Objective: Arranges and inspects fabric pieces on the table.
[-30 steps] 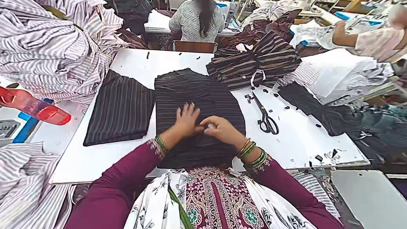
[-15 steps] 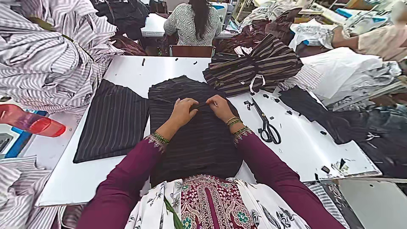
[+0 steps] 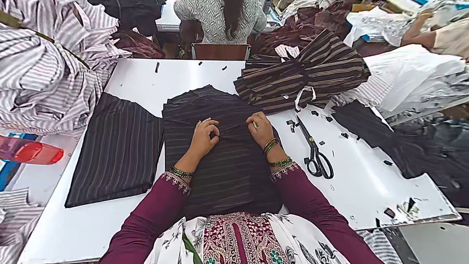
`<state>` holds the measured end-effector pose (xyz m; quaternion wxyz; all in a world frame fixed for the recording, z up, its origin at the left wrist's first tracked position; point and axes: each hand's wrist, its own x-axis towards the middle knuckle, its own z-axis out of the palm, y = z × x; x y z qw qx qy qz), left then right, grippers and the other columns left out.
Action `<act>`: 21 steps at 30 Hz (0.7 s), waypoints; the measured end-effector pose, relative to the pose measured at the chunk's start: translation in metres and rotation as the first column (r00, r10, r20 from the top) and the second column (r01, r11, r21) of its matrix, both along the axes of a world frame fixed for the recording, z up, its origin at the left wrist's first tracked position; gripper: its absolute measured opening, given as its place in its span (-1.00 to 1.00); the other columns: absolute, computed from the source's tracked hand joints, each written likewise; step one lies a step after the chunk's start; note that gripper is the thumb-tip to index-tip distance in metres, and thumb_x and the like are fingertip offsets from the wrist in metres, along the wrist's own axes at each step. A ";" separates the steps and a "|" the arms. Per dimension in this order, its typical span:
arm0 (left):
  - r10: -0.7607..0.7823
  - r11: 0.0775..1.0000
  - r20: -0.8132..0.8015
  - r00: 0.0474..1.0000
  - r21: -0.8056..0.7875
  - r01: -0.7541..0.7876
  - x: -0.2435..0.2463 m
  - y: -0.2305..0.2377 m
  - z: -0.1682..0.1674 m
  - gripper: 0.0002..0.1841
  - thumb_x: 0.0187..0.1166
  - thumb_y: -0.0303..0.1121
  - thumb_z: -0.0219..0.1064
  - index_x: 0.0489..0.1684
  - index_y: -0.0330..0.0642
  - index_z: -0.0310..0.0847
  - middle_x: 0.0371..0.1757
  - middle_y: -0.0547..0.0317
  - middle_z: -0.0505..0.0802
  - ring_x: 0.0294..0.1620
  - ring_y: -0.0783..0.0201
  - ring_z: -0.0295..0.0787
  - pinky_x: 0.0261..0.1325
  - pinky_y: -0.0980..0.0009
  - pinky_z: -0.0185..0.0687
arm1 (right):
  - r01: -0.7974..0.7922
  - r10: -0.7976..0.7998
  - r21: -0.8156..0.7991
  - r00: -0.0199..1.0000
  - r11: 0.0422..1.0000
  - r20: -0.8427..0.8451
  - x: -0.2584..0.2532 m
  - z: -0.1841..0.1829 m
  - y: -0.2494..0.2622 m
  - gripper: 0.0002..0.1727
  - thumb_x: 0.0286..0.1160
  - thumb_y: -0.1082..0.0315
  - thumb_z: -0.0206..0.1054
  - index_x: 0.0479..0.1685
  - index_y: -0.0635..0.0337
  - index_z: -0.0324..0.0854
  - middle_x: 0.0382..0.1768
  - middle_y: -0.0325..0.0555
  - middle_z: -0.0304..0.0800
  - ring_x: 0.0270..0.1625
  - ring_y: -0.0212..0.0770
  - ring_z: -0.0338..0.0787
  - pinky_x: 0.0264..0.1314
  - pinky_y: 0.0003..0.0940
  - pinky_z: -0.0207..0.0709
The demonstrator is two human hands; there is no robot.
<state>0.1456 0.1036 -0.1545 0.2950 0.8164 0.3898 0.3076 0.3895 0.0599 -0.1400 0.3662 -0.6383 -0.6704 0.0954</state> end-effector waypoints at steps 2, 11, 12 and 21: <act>-0.009 1.000 -0.001 1.000 0.006 0.009 0.001 0.001 -0.001 -0.91 0.37 -0.55 0.36 -0.49 -0.36 0.71 0.40 -0.13 0.78 0.75 -0.12 0.34 0.80 -0.25 -0.14 | -0.106 0.113 -0.085 0.990 0.991 0.080 -0.011 0.001 0.004 -0.74 0.52 0.47 0.37 0.12 0.27 0.83 0.13 0.24 0.75 0.12 0.16 0.80 0.15 0.08 0.68; 0.024 1.000 -0.109 0.994 -0.011 -0.026 -0.003 -0.011 -0.004 -0.63 0.54 -0.34 0.36 0.27 -0.30 0.74 0.50 -0.09 0.72 0.77 -0.11 0.32 0.82 -0.14 -0.05 | -0.162 0.211 -0.299 0.967 0.940 0.141 -0.021 0.010 -0.011 -0.78 0.60 0.40 0.28 -0.13 0.38 0.79 0.07 0.24 0.75 0.04 0.16 0.81 0.08 0.07 0.66; 0.012 1.000 -0.109 0.994 -0.012 -0.013 -0.003 -0.014 -0.003 -0.71 0.55 -0.36 0.35 0.12 -0.30 0.81 0.48 -0.10 0.73 0.76 -0.13 0.32 0.82 -0.15 -0.05 | -0.158 0.206 -0.297 0.969 0.942 0.137 -0.021 0.009 -0.017 -0.77 0.61 0.39 0.28 -0.13 0.39 0.80 0.06 0.24 0.75 0.04 0.17 0.81 0.09 0.08 0.66; -0.038 0.999 0.003 0.999 -0.020 0.038 -0.005 -0.020 -0.002 -0.92 0.41 -0.59 0.31 -0.39 -0.39 0.72 0.40 -0.13 0.77 0.74 -0.11 0.35 0.78 -0.11 0.05 | -0.148 0.096 -0.225 0.969 0.963 -0.229 -0.013 0.021 -0.027 -0.75 0.63 0.38 0.31 0.07 0.32 0.81 -0.16 0.06 0.72 -0.08 -0.11 0.67 0.06 -0.19 0.53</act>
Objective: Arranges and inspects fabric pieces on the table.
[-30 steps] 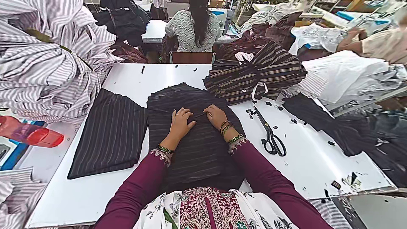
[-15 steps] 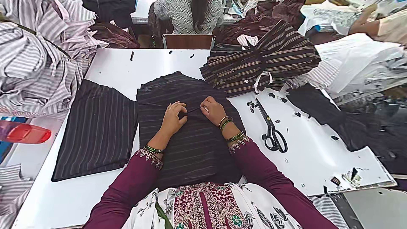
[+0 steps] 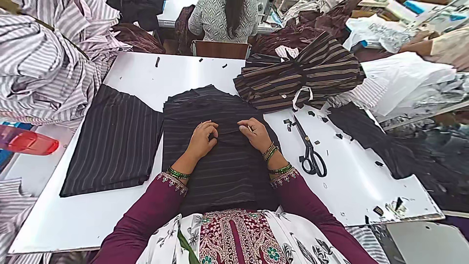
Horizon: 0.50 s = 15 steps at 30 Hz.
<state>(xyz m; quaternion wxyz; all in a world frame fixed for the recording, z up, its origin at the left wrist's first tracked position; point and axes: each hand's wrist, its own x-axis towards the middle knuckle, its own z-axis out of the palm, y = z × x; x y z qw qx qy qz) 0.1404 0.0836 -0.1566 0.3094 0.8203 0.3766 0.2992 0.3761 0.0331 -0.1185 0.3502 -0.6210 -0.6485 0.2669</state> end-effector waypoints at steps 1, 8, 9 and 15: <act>-0.004 1.000 0.008 1.000 0.003 0.004 0.000 0.000 -0.001 -0.93 0.41 -0.60 0.31 -0.40 -0.39 0.72 0.39 -0.14 0.77 0.73 -0.12 0.36 0.78 -0.11 0.06 | -0.082 0.084 -0.097 0.996 0.992 0.012 0.000 0.006 0.000 -0.73 0.63 0.29 0.35 0.02 0.32 0.82 -0.16 0.06 0.74 -0.05 -0.11 0.68 0.11 -0.17 0.53; 0.193 0.981 -0.192 0.962 0.060 -0.185 0.002 -0.007 -0.002 -0.04 0.45 -0.01 0.50 0.76 -0.46 0.14 0.89 -0.34 0.00 0.92 -0.34 -0.31 0.83 -0.28 -0.28 | -0.163 0.181 -0.205 0.981 0.965 0.071 -0.004 0.018 0.019 -0.75 0.61 0.35 0.40 -0.37 0.38 0.63 -0.30 0.03 0.55 -0.18 -0.11 0.57 -0.04 -0.16 0.46; 0.220 0.976 -0.330 0.918 0.074 -0.207 0.002 -0.015 0.001 0.14 0.49 0.20 0.38 0.86 -0.48 -0.16 0.91 -0.39 -0.21 0.92 -0.39 -0.45 0.82 -0.31 -0.40 | -0.134 0.157 -0.190 0.982 0.973 0.107 -0.004 0.017 0.024 -0.72 0.65 0.33 0.37 -0.36 0.39 0.61 -0.29 0.06 0.52 -0.18 -0.06 0.57 -0.05 -0.12 0.46; -0.078 0.991 -0.652 0.754 -0.132 -0.012 0.001 -0.065 0.026 0.05 0.70 0.36 -0.15 0.88 -0.47 -0.31 0.91 -0.33 -0.19 0.95 -0.25 -0.45 0.85 -0.21 -0.55 | -0.077 0.193 -0.353 0.932 0.932 0.306 -0.011 0.012 0.047 -0.65 0.67 0.23 0.36 -0.29 0.43 0.67 -0.18 0.20 0.62 -0.03 0.14 0.68 0.09 0.10 0.53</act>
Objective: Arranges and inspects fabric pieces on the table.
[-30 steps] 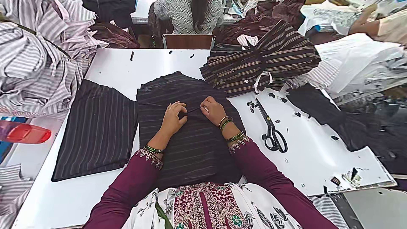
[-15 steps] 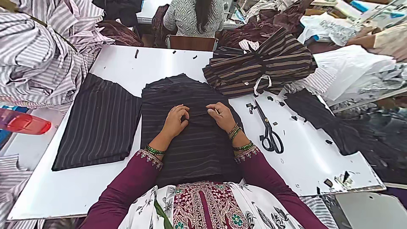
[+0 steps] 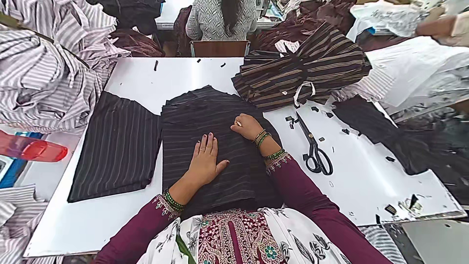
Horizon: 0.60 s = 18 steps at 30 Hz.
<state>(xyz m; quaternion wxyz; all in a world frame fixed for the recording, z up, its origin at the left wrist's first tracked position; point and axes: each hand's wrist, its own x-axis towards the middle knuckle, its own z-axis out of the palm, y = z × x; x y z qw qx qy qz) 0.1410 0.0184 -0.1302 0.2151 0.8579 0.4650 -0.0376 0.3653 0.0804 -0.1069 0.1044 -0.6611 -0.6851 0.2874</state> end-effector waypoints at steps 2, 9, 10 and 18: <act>-0.102 0.993 -0.064 0.993 -0.067 0.098 0.008 0.004 0.010 0.02 0.72 0.34 -0.15 0.89 -0.43 -0.31 0.93 -0.27 -0.20 0.96 -0.17 -0.45 0.88 -0.13 -0.53 | 0.033 -0.033 -0.012 0.999 0.999 0.009 -0.003 0.000 0.001 -0.68 0.62 0.24 0.40 -0.31 0.39 0.67 -0.22 0.17 0.64 -0.07 0.13 0.68 0.04 0.12 0.53; -0.275 0.957 -0.093 0.957 -0.123 0.263 0.056 0.050 0.024 0.15 0.55 0.41 0.16 0.92 -0.31 -0.27 0.95 -0.16 -0.15 0.96 -0.15 -0.44 0.83 -0.30 -0.51 | 0.293 -0.267 0.073 0.931 0.953 -0.251 0.009 0.033 -0.017 -0.68 0.52 0.52 0.39 0.23 0.33 0.64 0.11 0.32 0.71 0.09 0.22 0.71 0.13 0.19 0.56; -0.258 0.961 -0.098 0.961 -0.128 0.245 0.061 0.050 0.025 0.17 0.53 0.41 0.18 0.92 -0.31 -0.27 0.95 -0.17 -0.17 0.95 -0.18 -0.46 0.81 -0.35 -0.53 | 0.304 -0.269 0.077 0.915 0.949 -0.301 0.015 0.033 -0.016 -0.64 0.55 0.53 0.35 0.31 0.31 0.63 0.11 0.29 0.71 0.07 0.17 0.70 0.12 0.13 0.55; -0.163 0.984 -0.146 0.976 -0.099 0.149 0.079 0.038 0.023 0.22 0.48 0.53 0.07 0.93 -0.29 -0.31 0.92 -0.31 -0.25 0.92 -0.37 -0.51 0.68 -0.57 -0.57 | 0.271 -0.260 -0.025 0.890 0.962 -0.375 0.011 0.031 -0.027 -0.59 0.65 0.53 0.28 0.47 0.25 0.54 0.27 0.28 0.66 -0.04 0.12 0.79 -0.03 0.03 0.69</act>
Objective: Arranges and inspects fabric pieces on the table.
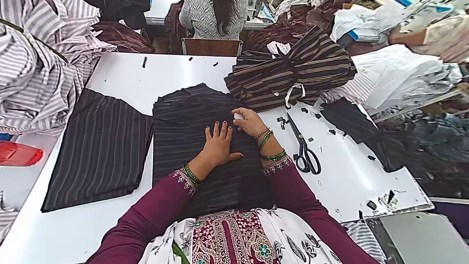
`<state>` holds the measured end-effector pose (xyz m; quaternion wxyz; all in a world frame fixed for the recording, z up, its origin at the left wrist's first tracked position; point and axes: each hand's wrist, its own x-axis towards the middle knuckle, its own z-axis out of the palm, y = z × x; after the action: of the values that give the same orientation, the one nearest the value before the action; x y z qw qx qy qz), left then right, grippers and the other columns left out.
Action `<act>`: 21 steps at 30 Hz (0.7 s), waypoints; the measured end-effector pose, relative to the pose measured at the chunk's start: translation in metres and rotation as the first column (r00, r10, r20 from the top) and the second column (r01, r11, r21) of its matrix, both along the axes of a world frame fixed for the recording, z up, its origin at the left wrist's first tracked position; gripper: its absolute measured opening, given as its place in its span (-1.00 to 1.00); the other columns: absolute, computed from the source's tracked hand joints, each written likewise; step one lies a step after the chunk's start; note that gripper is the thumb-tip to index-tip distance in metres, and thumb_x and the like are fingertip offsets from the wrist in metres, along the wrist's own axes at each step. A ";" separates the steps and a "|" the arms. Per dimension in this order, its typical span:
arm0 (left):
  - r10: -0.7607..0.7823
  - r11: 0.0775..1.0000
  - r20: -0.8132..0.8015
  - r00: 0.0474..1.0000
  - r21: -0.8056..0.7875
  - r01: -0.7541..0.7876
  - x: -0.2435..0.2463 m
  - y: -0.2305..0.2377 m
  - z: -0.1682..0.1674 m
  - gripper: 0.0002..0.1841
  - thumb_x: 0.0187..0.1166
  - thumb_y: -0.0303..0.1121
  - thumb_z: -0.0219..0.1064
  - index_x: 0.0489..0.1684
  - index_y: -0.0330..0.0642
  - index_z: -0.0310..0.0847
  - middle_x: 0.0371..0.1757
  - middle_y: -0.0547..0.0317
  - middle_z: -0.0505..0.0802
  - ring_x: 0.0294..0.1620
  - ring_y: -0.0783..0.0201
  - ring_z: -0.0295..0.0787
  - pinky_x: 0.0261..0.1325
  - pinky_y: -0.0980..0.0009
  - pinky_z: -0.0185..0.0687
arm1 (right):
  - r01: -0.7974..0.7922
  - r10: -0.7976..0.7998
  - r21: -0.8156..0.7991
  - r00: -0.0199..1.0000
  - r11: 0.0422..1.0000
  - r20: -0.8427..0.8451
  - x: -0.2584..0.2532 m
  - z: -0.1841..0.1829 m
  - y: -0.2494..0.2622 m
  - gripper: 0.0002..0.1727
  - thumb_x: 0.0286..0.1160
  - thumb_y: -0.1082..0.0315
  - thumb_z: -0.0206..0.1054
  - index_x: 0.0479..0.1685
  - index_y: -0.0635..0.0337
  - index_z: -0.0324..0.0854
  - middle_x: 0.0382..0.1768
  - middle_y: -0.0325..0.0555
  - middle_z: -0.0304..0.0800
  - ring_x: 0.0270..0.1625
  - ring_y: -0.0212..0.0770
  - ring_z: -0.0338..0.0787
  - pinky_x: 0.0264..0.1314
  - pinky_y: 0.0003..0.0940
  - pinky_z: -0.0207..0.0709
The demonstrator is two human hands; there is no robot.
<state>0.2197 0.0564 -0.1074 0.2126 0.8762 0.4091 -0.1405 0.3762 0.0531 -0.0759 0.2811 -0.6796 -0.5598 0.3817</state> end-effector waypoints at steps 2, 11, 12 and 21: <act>0.008 1.000 0.003 1.000 0.002 -0.008 0.001 0.000 -0.001 0.20 0.45 0.55 0.07 0.95 -0.15 -0.30 0.92 -0.32 -0.25 0.91 -0.40 -0.51 0.66 -0.60 -0.57 | -0.024 0.025 -0.041 0.999 0.999 0.035 -0.004 -0.005 0.009 -0.54 0.81 0.39 0.14 0.64 0.28 0.40 0.42 0.33 0.58 0.17 0.17 0.81 0.25 0.05 0.69; 0.054 0.999 -0.012 0.998 0.012 -0.053 0.010 0.000 -0.003 0.12 0.35 0.63 0.06 0.96 0.36 -0.27 0.91 -0.36 -0.33 0.87 -0.53 -0.57 0.59 -0.69 -0.59 | 0.015 -0.026 0.040 0.952 0.999 0.304 -0.003 -0.006 0.013 -0.75 0.69 0.37 0.30 0.20 0.29 0.70 0.05 0.21 0.83 0.00 0.14 0.85 0.15 0.14 0.67; 0.055 0.998 -0.017 0.998 0.010 -0.054 0.010 0.000 -0.002 0.12 0.35 0.63 0.06 0.96 0.37 -0.27 0.91 -0.36 -0.34 0.87 -0.53 -0.58 0.58 -0.69 -0.58 | 0.026 -0.040 0.051 0.956 0.998 0.291 -0.002 -0.006 0.013 -0.75 0.67 0.36 0.35 0.18 0.30 0.69 0.04 0.21 0.82 -0.05 0.12 0.85 0.11 0.11 0.69; 0.046 0.999 -0.052 0.998 -0.001 -0.047 0.011 -0.001 0.002 0.10 0.36 0.65 0.01 0.95 0.27 -0.12 0.91 -0.34 -0.36 0.87 -0.51 -0.62 0.58 -0.70 -0.58 | -0.071 0.127 -0.147 0.900 0.987 0.417 -0.017 -0.003 0.019 -0.88 0.52 0.45 0.38 -0.28 0.33 0.76 -0.26 0.17 0.80 -0.10 0.10 0.78 0.01 0.13 0.57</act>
<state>0.2308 0.0556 -0.1051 0.2063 0.8622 0.4346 -0.1587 0.3589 0.0721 -0.0784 0.0885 -0.7336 -0.6158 0.2733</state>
